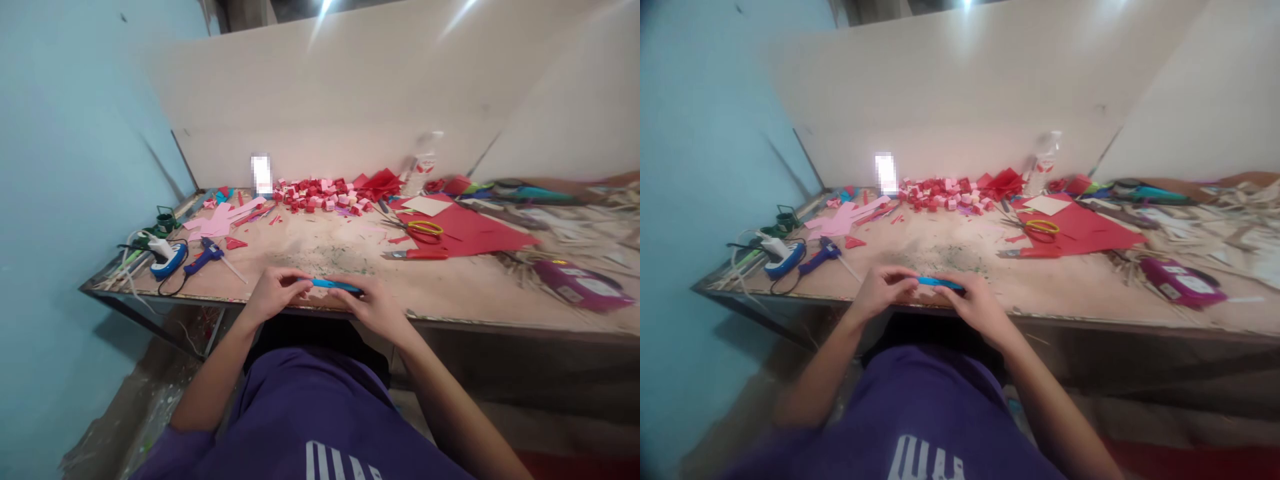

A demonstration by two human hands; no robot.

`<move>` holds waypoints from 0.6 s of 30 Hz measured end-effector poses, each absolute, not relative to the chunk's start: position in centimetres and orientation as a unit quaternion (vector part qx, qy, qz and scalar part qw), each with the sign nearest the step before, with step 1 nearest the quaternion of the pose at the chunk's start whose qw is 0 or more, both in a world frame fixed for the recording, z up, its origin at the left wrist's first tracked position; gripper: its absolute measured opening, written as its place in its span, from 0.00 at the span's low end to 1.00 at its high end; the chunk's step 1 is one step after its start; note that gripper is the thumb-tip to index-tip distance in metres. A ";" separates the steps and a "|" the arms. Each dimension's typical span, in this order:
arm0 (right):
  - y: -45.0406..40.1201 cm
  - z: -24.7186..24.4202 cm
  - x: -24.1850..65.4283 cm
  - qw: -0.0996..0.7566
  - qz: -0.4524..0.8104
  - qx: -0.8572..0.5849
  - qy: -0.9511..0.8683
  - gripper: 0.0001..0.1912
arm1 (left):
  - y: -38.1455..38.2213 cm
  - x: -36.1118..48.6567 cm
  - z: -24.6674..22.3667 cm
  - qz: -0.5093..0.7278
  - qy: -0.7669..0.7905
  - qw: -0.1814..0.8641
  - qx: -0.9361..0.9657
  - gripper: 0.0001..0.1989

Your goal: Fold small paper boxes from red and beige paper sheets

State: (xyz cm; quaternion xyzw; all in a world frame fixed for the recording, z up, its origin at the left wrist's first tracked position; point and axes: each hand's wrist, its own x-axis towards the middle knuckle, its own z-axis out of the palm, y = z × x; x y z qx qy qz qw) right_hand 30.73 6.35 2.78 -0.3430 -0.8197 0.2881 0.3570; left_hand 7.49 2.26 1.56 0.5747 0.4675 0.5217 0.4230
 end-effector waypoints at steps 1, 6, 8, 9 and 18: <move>6.5 2.6 30.8 0.367 0.293 -0.355 -0.808 0.18 | 2.2 7.1 1.8 0.519 0.472 0.400 0.589 0.13; 6.9 2.0 30.7 0.393 0.290 -0.395 -0.778 0.23 | 2.5 3.2 3.4 0.533 0.584 0.130 0.598 0.10; 6.6 1.9 30.5 0.380 0.270 -0.399 -0.789 0.20 | 3.1 1.1 3.9 0.471 0.666 0.013 0.579 0.10; 6.4 1.9 30.4 0.371 0.260 -0.401 -0.796 0.18 | 3.4 0.1 4.1 0.416 0.703 -0.027 0.576 0.11; 5.9 2.4 31.1 0.323 0.246 -0.375 -0.834 0.11 | 6.8 -5.2 5.9 0.072 0.777 -0.134 0.610 0.19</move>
